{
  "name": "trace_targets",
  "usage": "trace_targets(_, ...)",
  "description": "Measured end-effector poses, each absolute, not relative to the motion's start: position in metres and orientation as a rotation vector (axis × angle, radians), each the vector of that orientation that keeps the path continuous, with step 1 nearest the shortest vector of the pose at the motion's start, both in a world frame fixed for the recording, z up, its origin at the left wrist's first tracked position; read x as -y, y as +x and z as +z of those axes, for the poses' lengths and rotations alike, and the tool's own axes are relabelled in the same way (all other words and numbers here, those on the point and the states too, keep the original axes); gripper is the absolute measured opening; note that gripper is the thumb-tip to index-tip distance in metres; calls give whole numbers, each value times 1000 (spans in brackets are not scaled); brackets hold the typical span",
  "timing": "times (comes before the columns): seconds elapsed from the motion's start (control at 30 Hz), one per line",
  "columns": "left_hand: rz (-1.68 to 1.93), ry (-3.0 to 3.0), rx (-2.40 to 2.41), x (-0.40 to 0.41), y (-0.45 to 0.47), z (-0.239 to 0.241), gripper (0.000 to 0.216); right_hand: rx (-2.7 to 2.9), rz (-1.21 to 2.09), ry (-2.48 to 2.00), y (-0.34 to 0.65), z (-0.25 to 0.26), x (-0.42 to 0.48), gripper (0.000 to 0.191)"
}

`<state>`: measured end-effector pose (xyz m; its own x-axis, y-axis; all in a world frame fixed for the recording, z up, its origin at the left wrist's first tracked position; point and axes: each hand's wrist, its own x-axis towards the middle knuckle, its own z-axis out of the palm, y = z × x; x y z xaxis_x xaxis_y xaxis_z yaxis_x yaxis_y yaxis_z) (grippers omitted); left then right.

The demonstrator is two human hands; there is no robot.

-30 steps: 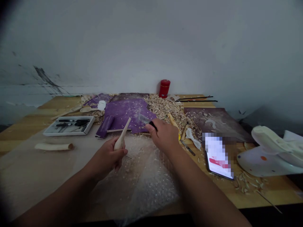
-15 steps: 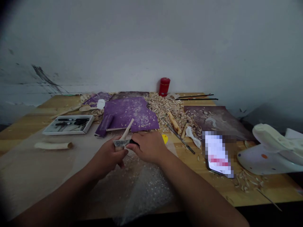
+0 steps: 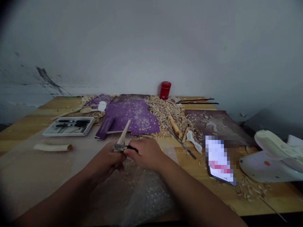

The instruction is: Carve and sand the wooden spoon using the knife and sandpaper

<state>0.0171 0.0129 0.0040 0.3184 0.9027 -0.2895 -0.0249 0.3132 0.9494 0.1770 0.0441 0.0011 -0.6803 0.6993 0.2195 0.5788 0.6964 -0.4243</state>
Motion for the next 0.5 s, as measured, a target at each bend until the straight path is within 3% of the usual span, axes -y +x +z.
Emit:
trace_targets(0.13,782,1128,-1040,-11,16,5,20,2582,463,-1005,174,1,-42,38)
trace_targets(0.27,749,1045,-1023,-9,15,5,19,2498,192,-1193,188,1,-52,38)
trace_targets(0.4,784,909,-937,-7,16,5,21,2022,-61,-1474,214,2,-66,35)
trace_targets(0.5,823,857,-887,-7,17,5,18,1828,37,-1396,220,2,-67,32)
